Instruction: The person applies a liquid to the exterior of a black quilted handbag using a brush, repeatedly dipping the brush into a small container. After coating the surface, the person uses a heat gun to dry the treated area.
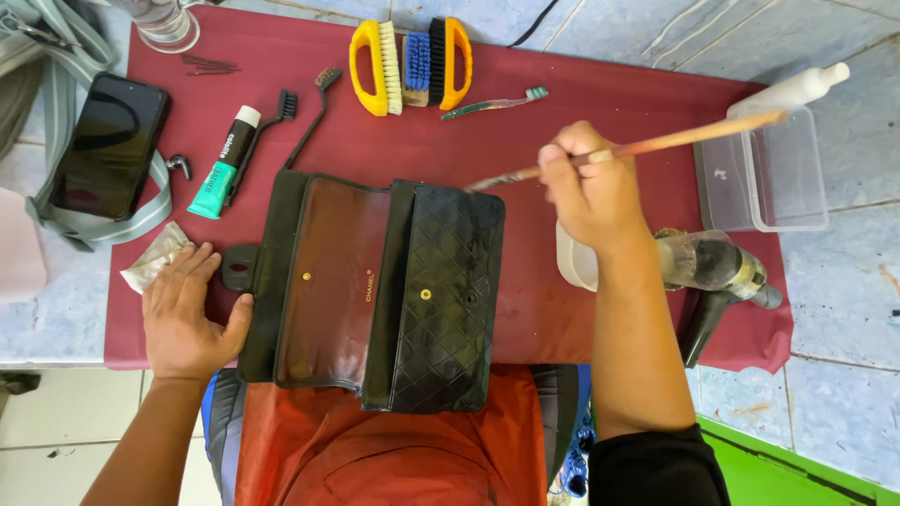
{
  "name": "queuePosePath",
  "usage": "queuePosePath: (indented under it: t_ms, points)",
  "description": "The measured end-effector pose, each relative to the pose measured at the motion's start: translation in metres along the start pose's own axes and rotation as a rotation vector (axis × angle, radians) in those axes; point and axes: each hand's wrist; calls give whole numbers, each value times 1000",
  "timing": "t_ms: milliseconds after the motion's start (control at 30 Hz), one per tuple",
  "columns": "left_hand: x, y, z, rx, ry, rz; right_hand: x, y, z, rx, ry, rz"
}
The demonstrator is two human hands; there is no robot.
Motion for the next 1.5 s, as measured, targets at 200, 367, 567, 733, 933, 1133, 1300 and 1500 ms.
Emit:
queuePosePath:
  t_ms: [200, 367, 567, 733, 933, 1133, 1300, 1500]
  points:
    - [3, -3, -1, -22, -10, 19, 15, 15, 7, 126, 40, 43]
    - [2, 0, 0, -33, -26, 22, 32, 23, 4, 97, 134, 77]
    - [5, -5, -1, -44, -43, 31, 62, 15, 4, -32, 288, 47]
    - [2, -5, -1, -57, -45, 2, 104, 19, -8, 91, 327, -58]
    - [2, -3, -1, -54, -65, -10, 119, 12, -20, -111, 519, -83]
    - [0, -3, -4, -58, -57, -27, 137, 12, -24, -351, 603, -103]
    - [5, -20, -7, -67, -16, -52, 130, 32, -33, -319, 606, 32]
    - [8, -30, -8, -68, -16, -69, 143, 40, -29, -344, 696, -9]
Point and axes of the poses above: each hand's wrist, its own x-axis away from the middle knuckle, its own z-axis out of the back of the hand, y = z × x, and after that the axes turned 15 degrees about x, right-handed
